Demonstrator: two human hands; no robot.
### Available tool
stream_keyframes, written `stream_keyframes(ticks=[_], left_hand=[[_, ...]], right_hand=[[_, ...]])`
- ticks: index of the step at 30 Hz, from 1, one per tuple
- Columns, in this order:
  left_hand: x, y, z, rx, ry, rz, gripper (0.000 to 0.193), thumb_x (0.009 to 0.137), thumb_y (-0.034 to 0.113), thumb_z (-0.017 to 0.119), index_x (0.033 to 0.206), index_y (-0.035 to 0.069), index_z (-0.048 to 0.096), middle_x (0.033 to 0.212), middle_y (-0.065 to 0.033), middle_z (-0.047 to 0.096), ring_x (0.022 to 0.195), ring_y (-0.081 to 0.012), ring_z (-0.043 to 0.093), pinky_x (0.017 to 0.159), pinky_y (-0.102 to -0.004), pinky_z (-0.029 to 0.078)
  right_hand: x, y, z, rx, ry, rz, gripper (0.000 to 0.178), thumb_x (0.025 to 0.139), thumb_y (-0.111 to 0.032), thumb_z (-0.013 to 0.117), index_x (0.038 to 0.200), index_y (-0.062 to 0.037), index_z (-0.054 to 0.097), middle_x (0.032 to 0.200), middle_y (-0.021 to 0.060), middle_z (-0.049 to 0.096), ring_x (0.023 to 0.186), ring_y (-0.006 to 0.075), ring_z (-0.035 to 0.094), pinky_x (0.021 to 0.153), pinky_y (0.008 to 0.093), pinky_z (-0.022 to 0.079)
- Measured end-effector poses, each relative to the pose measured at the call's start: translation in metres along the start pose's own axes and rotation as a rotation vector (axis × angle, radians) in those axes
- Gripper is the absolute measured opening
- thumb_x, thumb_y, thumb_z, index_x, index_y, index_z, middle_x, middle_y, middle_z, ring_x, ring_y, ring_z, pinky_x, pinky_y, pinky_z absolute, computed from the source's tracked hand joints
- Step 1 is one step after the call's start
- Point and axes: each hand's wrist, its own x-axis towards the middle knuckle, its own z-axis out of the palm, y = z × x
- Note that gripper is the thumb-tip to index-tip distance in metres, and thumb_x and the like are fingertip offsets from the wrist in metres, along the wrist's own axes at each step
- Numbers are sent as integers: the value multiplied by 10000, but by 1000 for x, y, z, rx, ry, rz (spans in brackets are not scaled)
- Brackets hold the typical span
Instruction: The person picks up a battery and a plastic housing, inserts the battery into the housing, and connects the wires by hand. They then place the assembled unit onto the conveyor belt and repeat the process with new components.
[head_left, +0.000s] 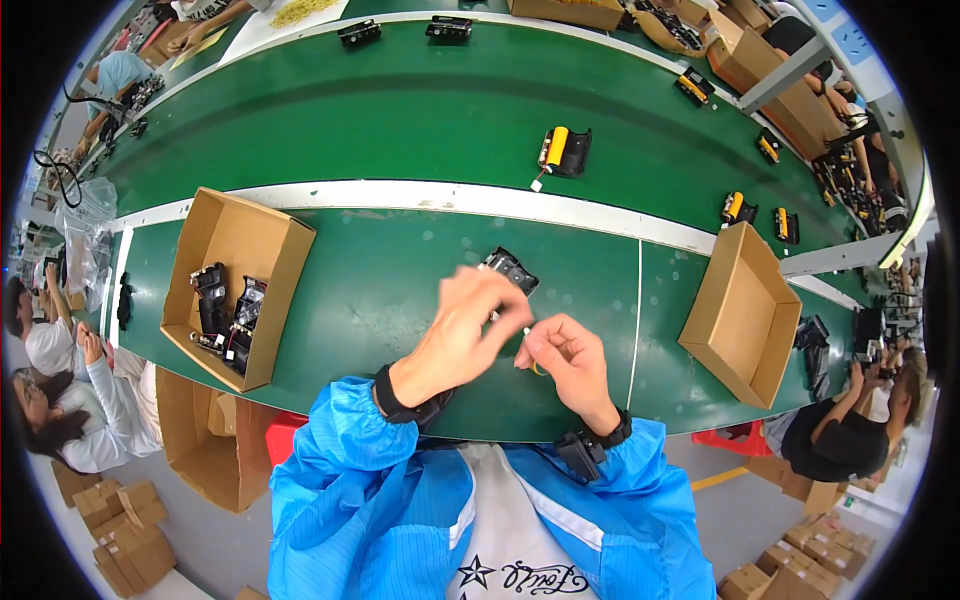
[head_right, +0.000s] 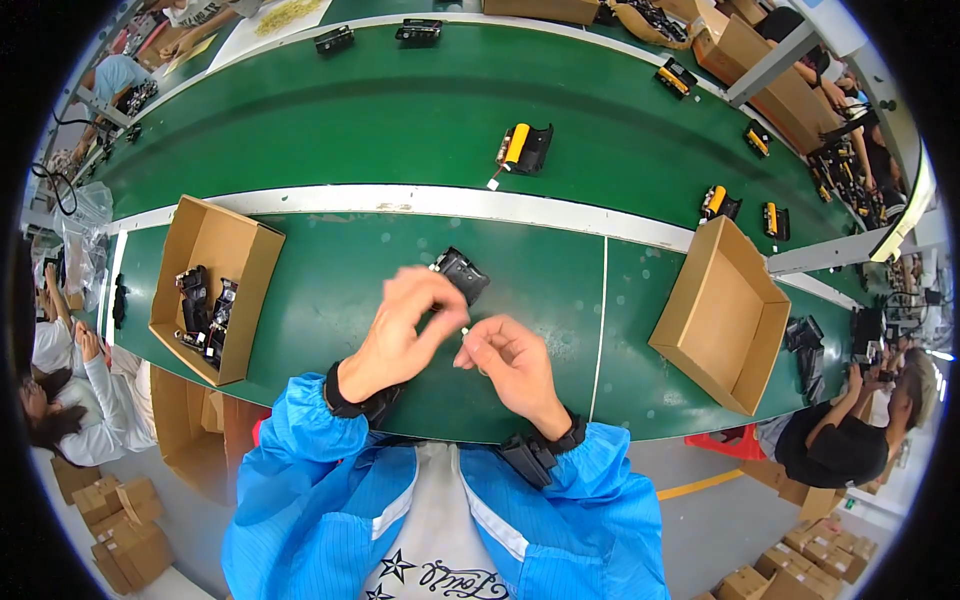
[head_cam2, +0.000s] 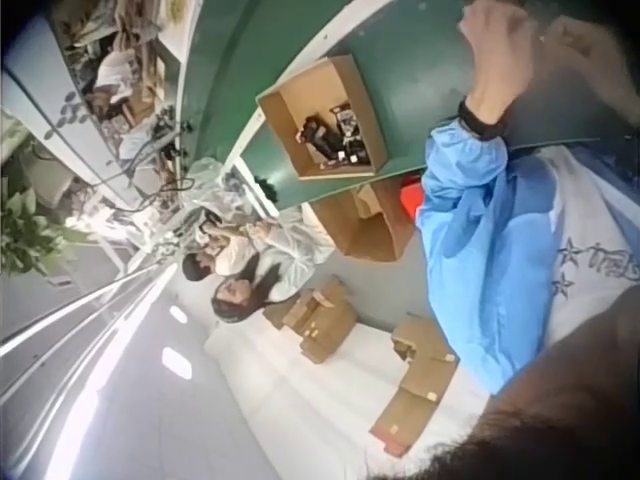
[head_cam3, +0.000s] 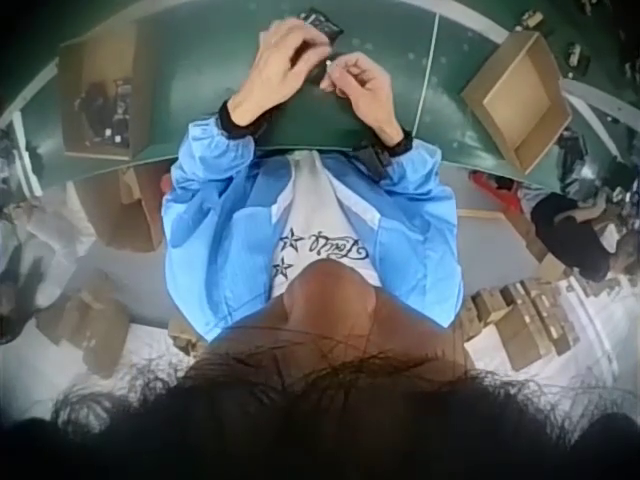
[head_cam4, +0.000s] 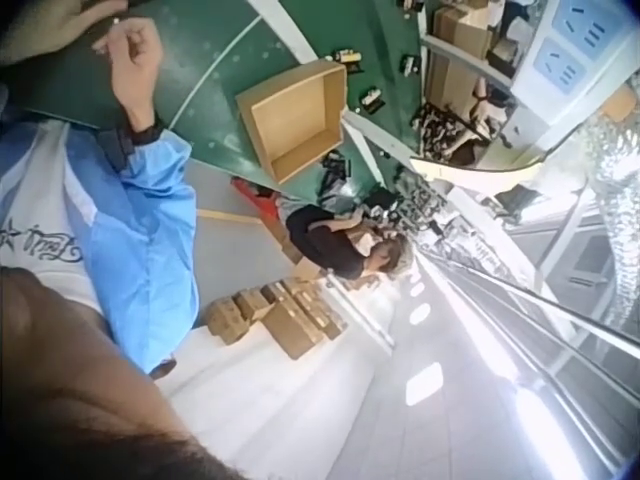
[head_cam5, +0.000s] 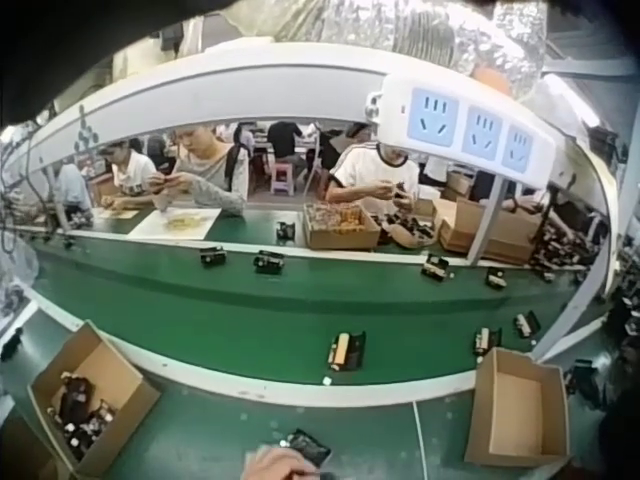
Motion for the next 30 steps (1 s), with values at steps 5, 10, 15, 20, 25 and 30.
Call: stream_keyframes(ticks=[5,10,15,20,25,30], left_hand=[[-4,-18,21,426,34,-234,533,829,166,714,1263,-52,495,1126,-226,511,1017,-370,502,832,-447,410],[-8,-36,24,341,-165,-266,663,810,136,705,1323,-143,392,1148,-261,483,1022,-399,498,843,-463,419],[-9,-42,15,283,-278,-218,682,780,62,655,1356,-150,358,1158,-263,475,1027,-413,495,852,-466,428],[-3,-36,6,256,-364,-245,681,803,44,634,1388,-136,334,1184,-256,463,1071,-409,478,891,-466,416],[-3,-35,5,254,-359,-251,633,839,72,637,1374,-123,361,1184,-237,474,1077,-395,486,892,-460,419],[-3,-36,10,269,-293,-229,573,845,108,651,1324,-105,418,1151,-217,502,1045,-375,515,867,-449,434]], right_hand=[[22,7,1,39,114,26,70,969,-61,599,968,8,593,804,78,678,681,90,602,641,224,485],[52,17,13,-221,233,-80,59,931,-74,639,938,-17,625,804,53,676,764,151,612,718,262,493],[62,22,20,-1111,306,-478,58,867,-83,691,913,-56,669,951,48,673,972,236,576,865,336,467],[70,29,17,-1143,375,-376,86,821,-105,726,901,-90,700,1159,55,616,1124,292,488,958,390,411],[72,35,9,-980,313,-275,93,832,-110,722,919,-84,701,1212,74,595,1126,291,492,957,391,417],[72,36,13,-969,332,-272,108,836,-107,720,936,-72,702,1207,84,598,1134,295,501,956,395,427]])
